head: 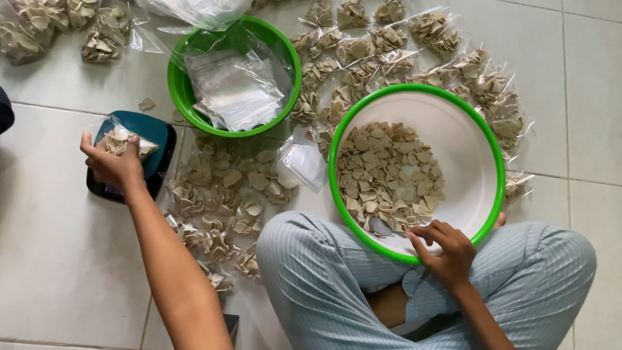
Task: Packaging small pieces of dried food into plastic bags and weighing them on a digital scale.
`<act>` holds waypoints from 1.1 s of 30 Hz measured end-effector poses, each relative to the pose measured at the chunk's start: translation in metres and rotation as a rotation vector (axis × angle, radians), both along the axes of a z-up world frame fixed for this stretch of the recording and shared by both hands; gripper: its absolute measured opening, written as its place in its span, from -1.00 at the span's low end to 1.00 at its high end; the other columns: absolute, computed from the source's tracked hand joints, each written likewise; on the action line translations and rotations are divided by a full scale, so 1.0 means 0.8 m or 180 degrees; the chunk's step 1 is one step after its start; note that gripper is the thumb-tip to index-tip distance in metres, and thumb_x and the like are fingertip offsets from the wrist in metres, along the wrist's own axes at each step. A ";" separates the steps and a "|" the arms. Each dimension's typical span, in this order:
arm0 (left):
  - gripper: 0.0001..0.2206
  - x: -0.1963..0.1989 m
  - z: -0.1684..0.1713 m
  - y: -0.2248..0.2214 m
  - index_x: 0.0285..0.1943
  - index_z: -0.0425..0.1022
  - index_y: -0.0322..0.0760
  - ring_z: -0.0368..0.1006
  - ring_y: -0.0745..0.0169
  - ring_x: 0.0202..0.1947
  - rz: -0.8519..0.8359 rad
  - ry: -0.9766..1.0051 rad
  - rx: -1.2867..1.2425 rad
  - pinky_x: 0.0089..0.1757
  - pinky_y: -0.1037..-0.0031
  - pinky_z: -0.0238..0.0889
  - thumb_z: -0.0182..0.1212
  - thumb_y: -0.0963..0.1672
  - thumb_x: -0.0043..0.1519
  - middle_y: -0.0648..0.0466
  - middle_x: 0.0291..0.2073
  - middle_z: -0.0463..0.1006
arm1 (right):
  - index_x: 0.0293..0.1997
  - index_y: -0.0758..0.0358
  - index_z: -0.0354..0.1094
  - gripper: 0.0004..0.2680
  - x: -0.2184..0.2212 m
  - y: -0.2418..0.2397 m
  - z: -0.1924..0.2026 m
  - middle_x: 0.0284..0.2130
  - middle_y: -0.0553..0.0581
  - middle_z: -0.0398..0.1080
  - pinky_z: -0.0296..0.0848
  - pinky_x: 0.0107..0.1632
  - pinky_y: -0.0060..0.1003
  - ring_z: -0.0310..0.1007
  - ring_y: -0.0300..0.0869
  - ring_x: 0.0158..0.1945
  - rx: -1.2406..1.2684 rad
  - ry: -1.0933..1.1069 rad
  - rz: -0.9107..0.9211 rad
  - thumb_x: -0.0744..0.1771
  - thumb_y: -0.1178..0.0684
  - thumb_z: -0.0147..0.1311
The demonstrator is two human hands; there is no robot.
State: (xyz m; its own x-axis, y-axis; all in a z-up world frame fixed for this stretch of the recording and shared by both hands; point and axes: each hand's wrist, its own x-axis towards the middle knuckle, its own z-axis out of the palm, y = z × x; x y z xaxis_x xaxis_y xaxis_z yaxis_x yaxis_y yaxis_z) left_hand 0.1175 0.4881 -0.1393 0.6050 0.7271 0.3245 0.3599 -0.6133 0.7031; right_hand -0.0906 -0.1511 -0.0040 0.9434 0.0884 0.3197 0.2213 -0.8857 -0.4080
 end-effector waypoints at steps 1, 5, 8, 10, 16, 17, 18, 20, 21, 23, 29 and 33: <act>-0.23 0.000 -0.006 0.007 0.35 0.14 0.03 0.36 -0.19 0.11 0.0010 0.0006 -0.0003 0.01 0.00 0.06 0.67 -0.11 0.07 -0.10 0.08 0.63 | -0.32 -0.04 0.59 -0.98 0.000 0.000 0.001 -0.61 -0.17 0.37 0.23 -0.42 -0.43 0.29 -0.36 -0.53 -0.0003 0.0006 0.0010 0.28 -0.01 0.29; -0.06 0.005 -0.036 0.033 0.40 -0.01 -0.17 0.31 -0.22 0.10 0.0099 0.0239 0.0471 0.09 0.02 -0.04 0.75 0.06 0.07 -0.02 0.18 0.57 | -0.31 -0.03 0.58 -0.98 0.000 0.002 0.004 -0.60 -0.17 0.36 0.24 -0.40 -0.40 0.31 -0.35 -0.52 -0.0043 0.0037 0.0000 0.28 0.00 0.30; 0.17 0.010 -0.045 0.035 0.54 -0.23 -0.12 0.09 -0.18 0.35 0.0338 0.0229 0.0527 0.24 -0.07 -0.26 0.88 0.11 0.11 -0.11 0.38 0.38 | -0.32 -0.01 0.58 -0.97 0.000 0.003 0.004 -0.60 -0.17 0.36 0.24 -0.39 -0.41 0.30 -0.34 -0.52 -0.0033 0.0009 0.0018 0.29 0.00 0.29; 0.25 0.009 -0.026 0.019 0.59 -0.37 -0.09 -0.12 -0.18 0.54 0.0409 0.0165 0.0541 0.32 -0.21 -0.41 0.94 0.09 0.18 -0.14 0.53 0.27 | -0.32 -0.01 0.58 -0.97 0.001 0.002 0.004 -0.60 -0.17 0.35 0.24 -0.38 -0.40 0.30 -0.34 -0.51 -0.0026 -0.0012 0.0036 0.30 0.00 0.28; 0.13 0.010 0.062 -0.045 0.62 -0.26 -0.12 -0.20 -0.13 0.60 0.0106 0.0173 0.0754 0.39 -0.19 -0.49 0.93 -0.01 0.32 -0.07 0.61 0.07 | -0.33 0.00 0.58 -0.97 0.001 0.006 0.009 -0.62 -0.15 0.32 0.17 -0.42 -0.41 0.26 -0.35 -0.54 -0.0017 -0.0074 0.0076 0.31 0.02 0.28; 0.06 0.011 0.074 -0.054 0.59 -0.16 -0.15 -0.15 -0.17 0.56 0.0012 0.0165 0.0869 0.36 -0.23 -0.45 0.89 -0.01 0.28 -0.12 0.55 0.13 | -0.33 -0.01 0.58 -0.97 0.001 0.006 0.008 -0.62 -0.15 0.33 0.18 -0.41 -0.40 0.27 -0.35 -0.54 -0.0014 -0.0063 0.0045 0.30 0.02 0.28; -0.01 0.011 0.086 -0.063 0.55 -0.06 -0.19 -0.10 -0.22 0.52 -0.0083 0.0165 0.0984 0.32 -0.27 -0.42 0.85 -0.01 0.24 -0.16 0.50 0.20 | -0.32 -0.01 0.58 -0.97 -0.001 0.006 0.008 -0.61 -0.15 0.34 0.19 -0.40 -0.40 0.28 -0.34 -0.53 -0.0013 -0.0043 0.0014 0.30 0.01 0.29; -0.12 0.016 0.090 -0.071 0.52 0.08 -0.14 -0.10 -0.23 0.49 -0.0109 0.0197 0.0938 0.28 -0.35 -0.41 0.80 -0.03 0.23 -0.11 0.47 0.16 | -0.33 -0.02 0.58 -0.97 -0.001 0.007 0.008 -0.61 -0.16 0.32 0.20 -0.39 -0.40 0.28 -0.34 -0.53 -0.0016 -0.0046 0.0009 0.30 0.01 0.28; -0.23 0.019 0.093 -0.075 0.49 0.22 -0.10 -0.10 -0.25 0.46 -0.0137 0.0235 0.0894 0.24 -0.44 -0.39 0.75 -0.05 0.22 -0.06 0.44 0.12 | -0.33 -0.03 0.58 -0.97 -0.001 0.007 0.009 -0.62 -0.17 0.31 0.20 -0.39 -0.40 0.27 -0.35 -0.53 -0.0017 -0.0043 0.0005 0.30 0.01 0.28; -0.31 0.028 0.072 -0.071 0.45 0.33 -0.05 -0.09 -0.31 0.44 -0.0072 0.0211 0.0866 0.21 -0.50 -0.35 0.74 -0.04 0.23 -0.06 0.44 0.08 | -0.34 -0.03 0.58 -0.97 -0.001 0.005 0.007 -0.61 -0.17 0.33 0.21 -0.40 -0.40 0.29 -0.35 -0.52 -0.0026 -0.0032 -0.0023 0.30 0.00 0.28; -0.39 0.034 0.035 -0.070 0.50 0.48 0.25 -0.40 -0.38 0.50 0.0151 0.0466 0.0462 0.21 -0.65 -0.55 0.73 0.04 0.30 -0.05 0.47 -0.41 | -0.34 -0.01 0.58 -0.97 -0.001 0.004 0.006 -0.61 -0.17 0.35 0.23 -0.39 -0.40 0.30 -0.35 -0.52 0.0019 -0.0089 0.0038 0.30 0.02 0.28; -0.38 0.038 0.008 -0.059 0.52 0.43 0.49 -0.70 -0.41 0.48 0.0303 0.0874 -0.0113 0.21 -0.70 -0.72 0.56 0.23 0.28 -0.03 0.40 -0.77 | -0.32 0.00 0.58 -0.96 -0.002 0.000 0.001 -0.59 -0.17 0.37 0.23 -0.40 -0.40 0.32 -0.35 -0.51 -0.0009 -0.0078 0.0036 0.30 -0.01 0.27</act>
